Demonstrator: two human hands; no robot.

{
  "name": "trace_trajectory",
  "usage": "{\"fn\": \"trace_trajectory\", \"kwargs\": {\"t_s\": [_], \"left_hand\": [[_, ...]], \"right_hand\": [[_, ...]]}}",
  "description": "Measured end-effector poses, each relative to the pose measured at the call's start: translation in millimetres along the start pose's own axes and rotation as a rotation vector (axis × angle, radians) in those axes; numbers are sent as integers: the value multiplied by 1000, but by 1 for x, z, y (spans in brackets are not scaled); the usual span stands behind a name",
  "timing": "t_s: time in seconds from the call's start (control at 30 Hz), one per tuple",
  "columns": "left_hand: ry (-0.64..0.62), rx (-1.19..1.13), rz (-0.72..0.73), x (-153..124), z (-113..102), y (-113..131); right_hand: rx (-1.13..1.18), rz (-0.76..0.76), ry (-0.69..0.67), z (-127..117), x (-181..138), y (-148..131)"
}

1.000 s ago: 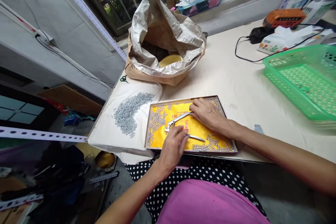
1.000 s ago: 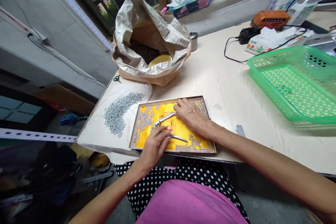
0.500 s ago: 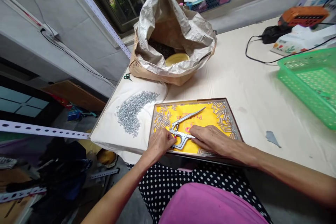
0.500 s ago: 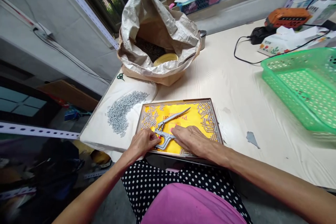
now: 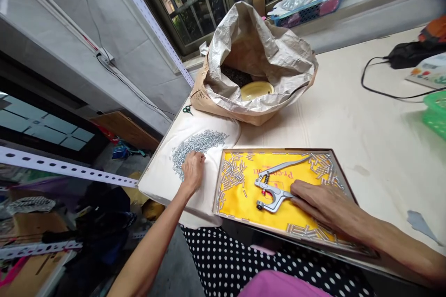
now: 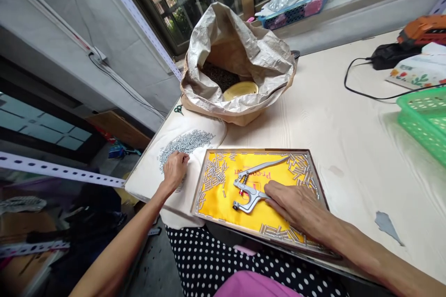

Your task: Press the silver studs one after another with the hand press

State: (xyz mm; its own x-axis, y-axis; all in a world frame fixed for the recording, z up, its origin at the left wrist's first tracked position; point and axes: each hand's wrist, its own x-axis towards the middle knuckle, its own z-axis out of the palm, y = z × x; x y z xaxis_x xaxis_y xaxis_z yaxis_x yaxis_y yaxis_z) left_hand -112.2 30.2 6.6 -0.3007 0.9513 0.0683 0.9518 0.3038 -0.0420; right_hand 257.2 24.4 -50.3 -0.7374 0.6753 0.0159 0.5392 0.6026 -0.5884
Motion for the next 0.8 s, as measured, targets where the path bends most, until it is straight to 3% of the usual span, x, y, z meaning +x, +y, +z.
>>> {"fn": "trace_trajectory", "kwargs": {"t_s": [0.17, 0.37, 0.57, 0.7, 0.8], "left_hand": [[-82, 120, 22, 30, 15, -22], [-155, 91, 84, 37, 17, -21], [-176, 26, 48, 46, 14, -25], [-165, -55, 30, 39, 3, -23], [-217, -410, -45, 12, -8, -4]], "right_hand": [[6, 18, 17, 4, 2, 0], [3, 73, -15, 8, 2, 3], [-32, 129, -56, 10, 3, 3], [-73, 113, -40, 11, 2, 3], [-109, 48, -22, 11, 1, 2]]}}
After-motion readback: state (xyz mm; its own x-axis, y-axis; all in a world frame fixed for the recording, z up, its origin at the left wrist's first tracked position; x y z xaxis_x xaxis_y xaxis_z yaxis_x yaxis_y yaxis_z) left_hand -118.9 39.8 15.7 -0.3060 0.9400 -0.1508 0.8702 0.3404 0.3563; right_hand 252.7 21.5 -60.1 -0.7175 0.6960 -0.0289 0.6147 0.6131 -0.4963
